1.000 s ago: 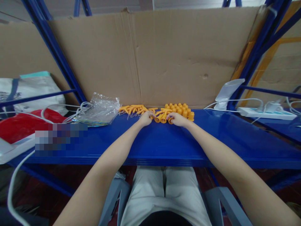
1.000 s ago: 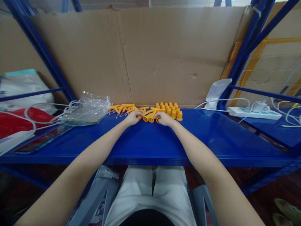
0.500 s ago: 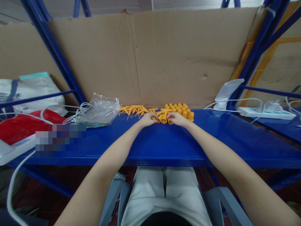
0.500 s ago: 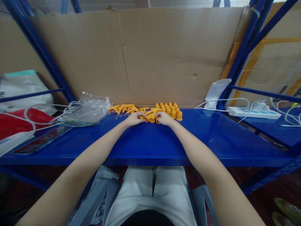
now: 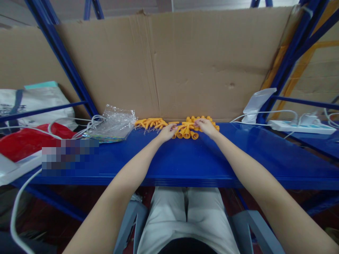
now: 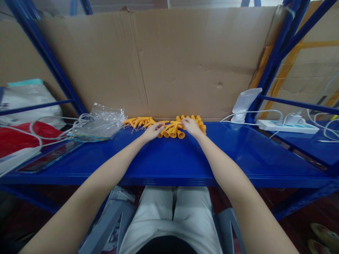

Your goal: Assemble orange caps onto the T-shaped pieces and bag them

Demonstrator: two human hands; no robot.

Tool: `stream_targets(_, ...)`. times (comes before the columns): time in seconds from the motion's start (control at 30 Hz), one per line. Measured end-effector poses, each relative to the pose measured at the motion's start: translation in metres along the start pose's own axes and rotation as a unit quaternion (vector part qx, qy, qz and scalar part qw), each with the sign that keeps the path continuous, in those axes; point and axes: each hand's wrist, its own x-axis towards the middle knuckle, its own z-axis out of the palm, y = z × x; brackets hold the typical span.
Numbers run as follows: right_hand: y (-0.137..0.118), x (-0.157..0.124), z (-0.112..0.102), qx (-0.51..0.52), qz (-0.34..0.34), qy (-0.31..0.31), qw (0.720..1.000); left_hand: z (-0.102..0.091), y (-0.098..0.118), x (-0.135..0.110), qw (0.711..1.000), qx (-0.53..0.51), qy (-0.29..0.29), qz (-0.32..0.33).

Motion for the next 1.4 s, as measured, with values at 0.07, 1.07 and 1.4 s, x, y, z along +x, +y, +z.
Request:
stream_targets(0.07, 0.0, 0.002, -0.009, -0.034, 0.008, 0.046, 0.998, -0.002, -0.004, 0.003, 0.999, 0.022, 0.029, -0.005)
stream_targets(1.07, -0.004, -0.02, -0.029, -0.328, 0.068, 0.0, 0.942, -0.01, -0.045, 0.007, 0.977, 0.177, 0.033, -0.114)
stream_targets(1.4, -0.004, -0.019, -0.027, -0.364, 0.046, -0.058, 0.928, -0.013, -0.024, -0.002, 0.967, 0.217, 0.033, -0.127)
